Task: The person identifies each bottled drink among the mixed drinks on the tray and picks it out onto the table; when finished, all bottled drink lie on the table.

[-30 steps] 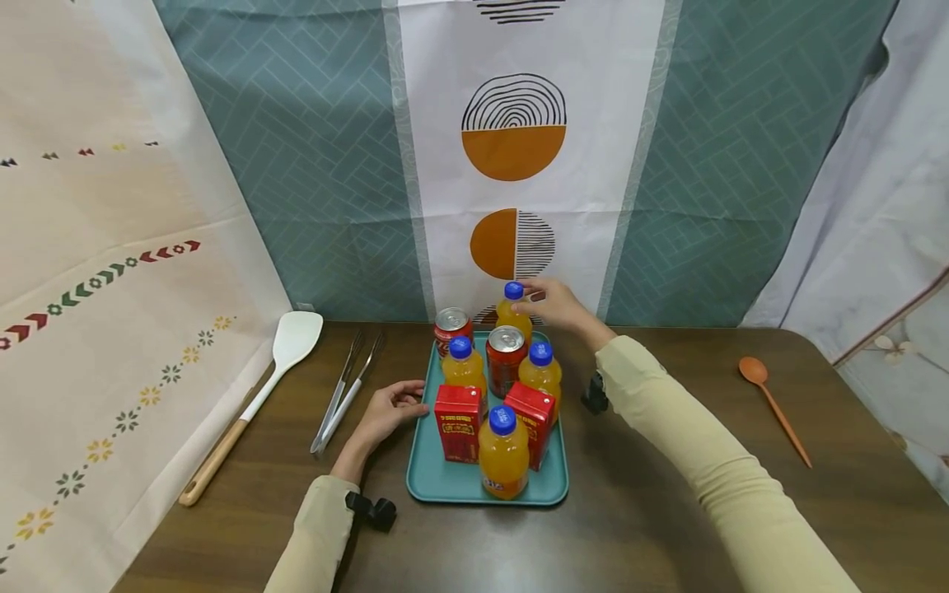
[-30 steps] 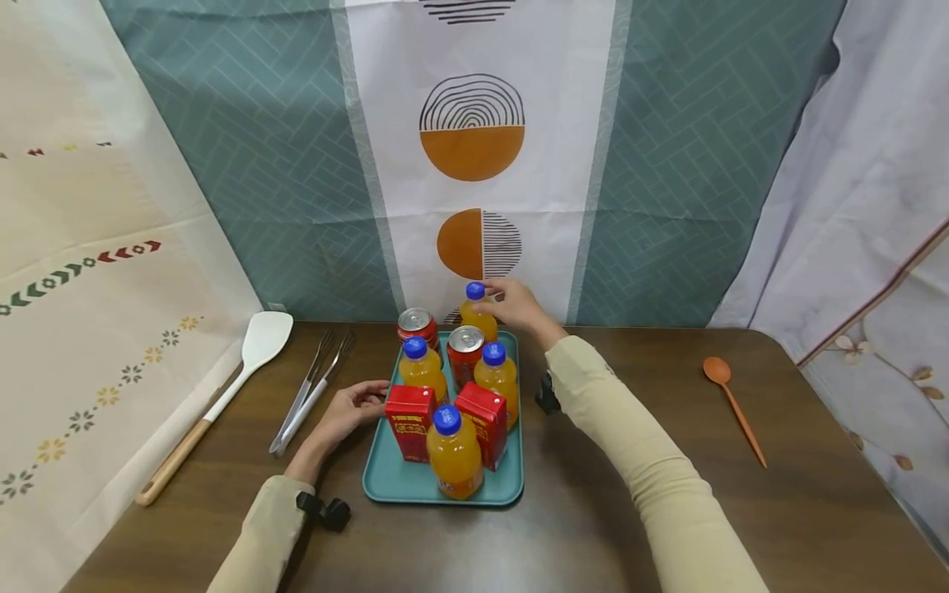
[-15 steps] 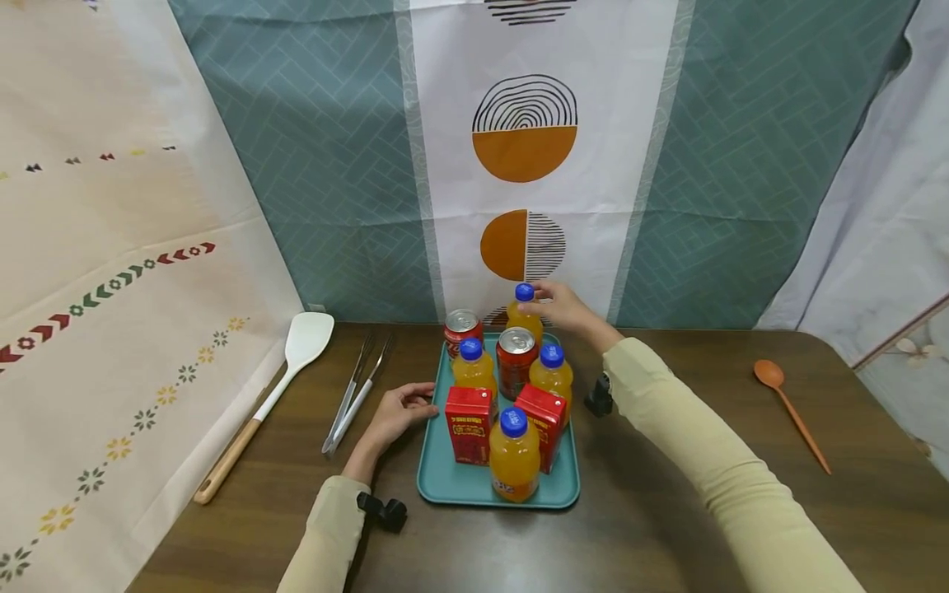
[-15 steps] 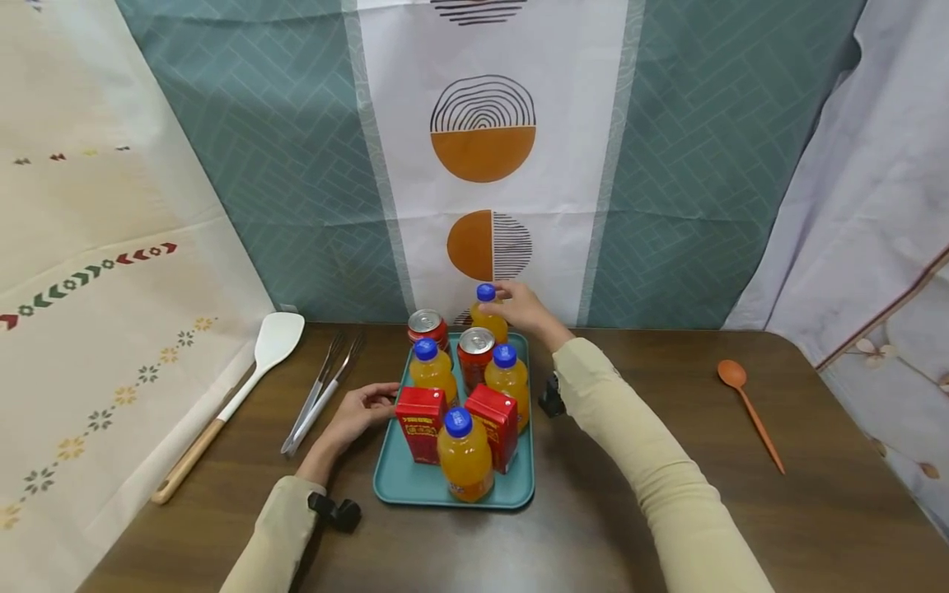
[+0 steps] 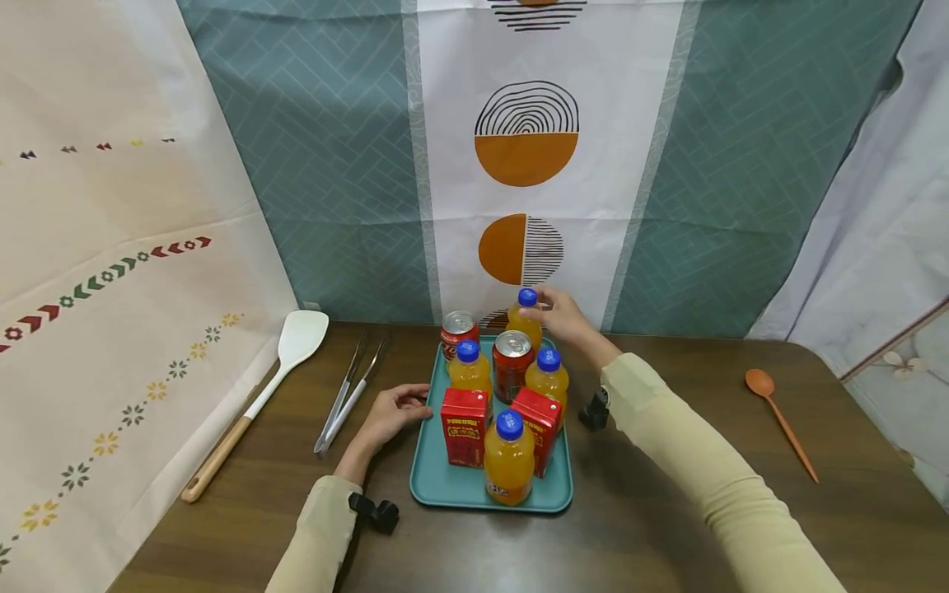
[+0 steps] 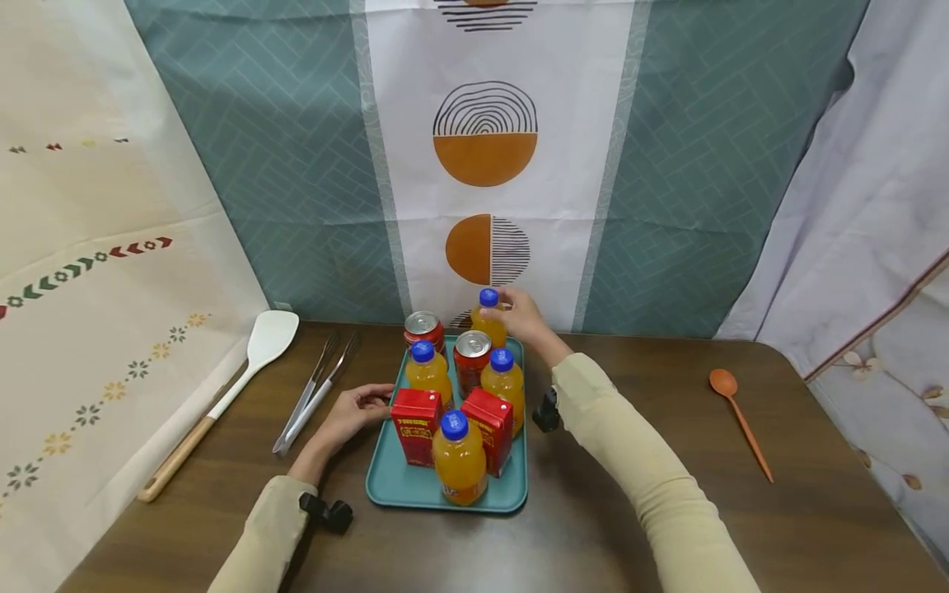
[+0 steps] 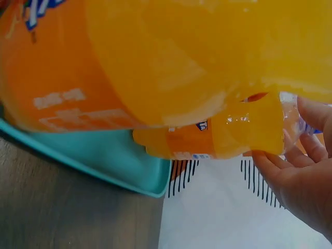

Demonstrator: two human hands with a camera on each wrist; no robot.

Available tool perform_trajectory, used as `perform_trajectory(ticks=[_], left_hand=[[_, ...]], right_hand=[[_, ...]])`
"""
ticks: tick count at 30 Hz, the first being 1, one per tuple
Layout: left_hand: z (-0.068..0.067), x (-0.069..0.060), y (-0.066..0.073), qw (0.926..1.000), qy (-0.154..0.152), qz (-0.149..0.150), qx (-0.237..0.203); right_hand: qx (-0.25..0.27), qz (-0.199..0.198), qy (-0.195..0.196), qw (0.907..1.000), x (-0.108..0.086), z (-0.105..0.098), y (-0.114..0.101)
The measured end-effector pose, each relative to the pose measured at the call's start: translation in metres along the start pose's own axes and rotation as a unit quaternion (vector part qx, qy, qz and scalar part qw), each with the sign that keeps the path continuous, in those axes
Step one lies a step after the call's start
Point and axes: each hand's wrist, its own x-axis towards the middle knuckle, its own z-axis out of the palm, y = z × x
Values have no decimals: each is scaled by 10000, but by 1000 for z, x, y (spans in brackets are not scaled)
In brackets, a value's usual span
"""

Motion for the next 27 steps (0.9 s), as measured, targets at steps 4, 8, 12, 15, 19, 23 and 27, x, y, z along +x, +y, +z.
perform_trajectory(ticks=[4,8,12,15,19,23,27], left_hand=[[-2,3,-2,10000,29,46,57],[-4,3,-4,9999,87,58,51],[-4,1,-5,10000,46,6,38],[-4,-1,-2,10000,-22,-35,-5],[-5,-4,8,9999,-83,-46,-96],[-3,-5,14,9998,-133,-48,-120],[-2,-3,6,9998,-11,-199,-37]], right_hand=[[-64,2,6,10000,-6,-5,-3],[-130,13,76,9999,-11,-12,-6],[-64,-6,197,9998,-13,-19,-7],[9,-44,280,9996,-14,-26,-10],[75,-66,379,9992,-13,-34,-17],[74,25,559,9984,-16,-47,-19],[81,207,742,9970,-20,-59,-19]])
